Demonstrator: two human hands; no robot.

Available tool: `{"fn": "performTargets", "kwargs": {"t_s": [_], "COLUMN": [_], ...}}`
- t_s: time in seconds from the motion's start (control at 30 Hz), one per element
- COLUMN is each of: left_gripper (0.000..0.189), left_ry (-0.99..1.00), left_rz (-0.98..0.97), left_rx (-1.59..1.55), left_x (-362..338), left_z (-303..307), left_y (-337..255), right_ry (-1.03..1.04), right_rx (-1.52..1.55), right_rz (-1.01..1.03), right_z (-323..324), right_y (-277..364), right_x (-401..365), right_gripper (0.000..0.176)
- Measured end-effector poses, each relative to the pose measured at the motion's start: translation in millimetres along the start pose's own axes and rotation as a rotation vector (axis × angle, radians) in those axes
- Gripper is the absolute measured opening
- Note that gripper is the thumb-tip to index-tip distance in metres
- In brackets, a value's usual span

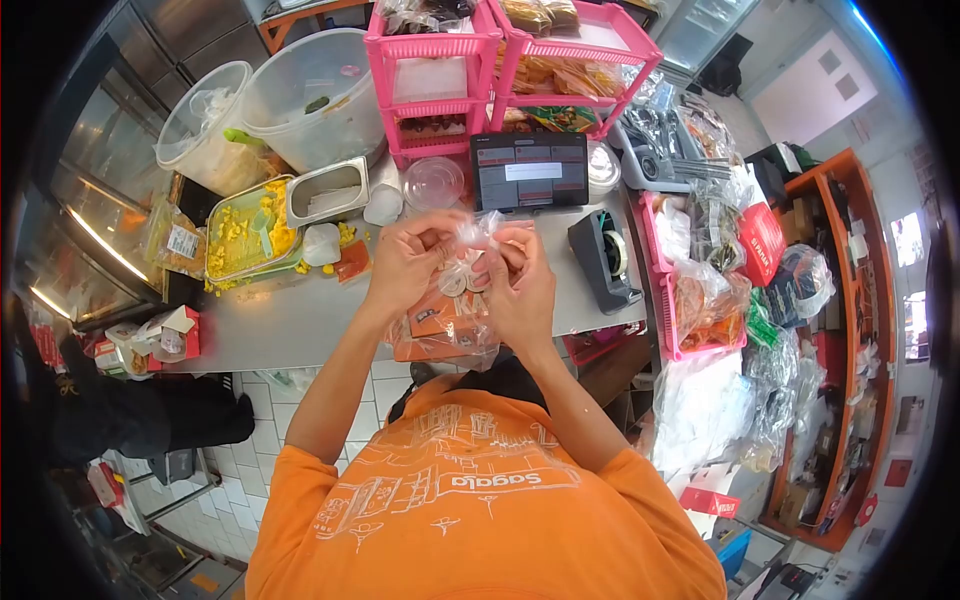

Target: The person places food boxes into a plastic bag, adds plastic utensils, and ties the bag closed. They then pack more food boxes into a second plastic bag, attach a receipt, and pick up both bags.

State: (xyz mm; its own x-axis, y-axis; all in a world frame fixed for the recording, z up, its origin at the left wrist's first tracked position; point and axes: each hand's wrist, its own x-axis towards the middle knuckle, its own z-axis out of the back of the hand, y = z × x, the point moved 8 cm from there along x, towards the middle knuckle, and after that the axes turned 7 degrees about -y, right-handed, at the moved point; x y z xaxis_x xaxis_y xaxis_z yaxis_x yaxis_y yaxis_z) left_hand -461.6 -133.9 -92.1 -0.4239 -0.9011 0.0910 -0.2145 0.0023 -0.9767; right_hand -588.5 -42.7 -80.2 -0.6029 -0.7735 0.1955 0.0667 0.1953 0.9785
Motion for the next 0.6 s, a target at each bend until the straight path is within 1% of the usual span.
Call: {"fn": "performTargets", "kwargs": {"t_s": [0.03,0.07,0.1,0.13,0.17,0.2,0.23,0.27,0.33,0.37,0.4,0.43,0.47,0.5,0.53,0.57,0.6], "left_gripper": [0.020,0.020,0.020,0.021,0.021,0.020,0.020,0.020,0.015,0.015,0.014,0.014,0.014,0.014,0.014,0.014,0.016], "left_ry": [0.073,0.075,0.181,0.287,0.293,0.140,-0.013,-0.007,-0.241,-0.241,-0.224,-0.208,-0.209,-0.158,-0.104,-0.101,-0.054], "left_rz": [-0.042,-0.040,-0.182,-0.324,-0.323,-0.243,-0.161,-0.158,-0.025,-0.023,-0.074,-0.127,-0.127,-0.269,-0.415,-0.416,-0.494], "left_rx": [-0.080,-0.081,0.182,0.445,0.445,0.357,0.267,0.267,0.241,0.240,0.270,0.300,0.301,0.432,0.559,0.556,0.568], "left_x": [-1.9,-2.2,-5.1,-10.4,-13.4,-11.3,-9.7,-10.6,-11.1,-12.1,-12.4,-12.5,-13.5,-16.0,-18.8,-18.7,-21.5], "left_z": [-3.7,-2.9,-11.6,-22.1,-25.6,-19.2,-11.9,-17.3,-5.1,-3.7,-2.8,-1.2,1.3,-3.8,-11.8,-12.6,-18.2], "left_y": [-0.8,-4.7,-19.2,-26.9,-24.8,-20.5,-15.6,-20.7,-29.0,-21.5,-13.9,-10.0,-11.2,-23.0,-33.9,-38.9,-50.0], "right_ry": [0.003,0.022,0.038,0.032,0.078,0.124,0.119,0.114,0.110,0.041,-0.026,-0.023,-0.002,0.018,0.016,0.052,0.089], "right_rx": [-0.003,-0.194,-0.386,-0.387,-0.372,-0.356,-0.357,-0.389,-0.423,-0.365,-0.304,-0.304,-0.353,-0.404,-0.406,-0.452,-0.496], "right_rz": [-0.001,0.145,0.289,0.285,0.233,0.184,0.185,0.162,0.141,0.220,0.301,0.303,0.274,0.243,0.246,0.349,0.451], "right_z": [0.6,-2.1,-5.5,-3.6,-4.5,-5.9,-3.8,-1.4,-1.6,-2.1,-0.8,-2.3,-5.1,-6.6,-5.1,-8.2,-11.5], "right_y": [1.7,21.5,35.3,33.5,26.2,20.0,18.9,15.6,14.3,24.1,33.4,34.7,32.5,29.9,25.8,25.8,27.5], "right_x": [0.0,0.4,-0.9,0.1,2.0,3.8,2.5,-1.4,-5.7,-8.7,-11.2,-11.4,-12.2,-13.0,-11.6,-11.3,-12.4], "right_gripper": [0.021,0.027,0.034,0.034,0.041,0.048,0.048,0.046,0.045,0.040,0.035,0.035,0.027,0.020,0.020,0.016,0.014]}}
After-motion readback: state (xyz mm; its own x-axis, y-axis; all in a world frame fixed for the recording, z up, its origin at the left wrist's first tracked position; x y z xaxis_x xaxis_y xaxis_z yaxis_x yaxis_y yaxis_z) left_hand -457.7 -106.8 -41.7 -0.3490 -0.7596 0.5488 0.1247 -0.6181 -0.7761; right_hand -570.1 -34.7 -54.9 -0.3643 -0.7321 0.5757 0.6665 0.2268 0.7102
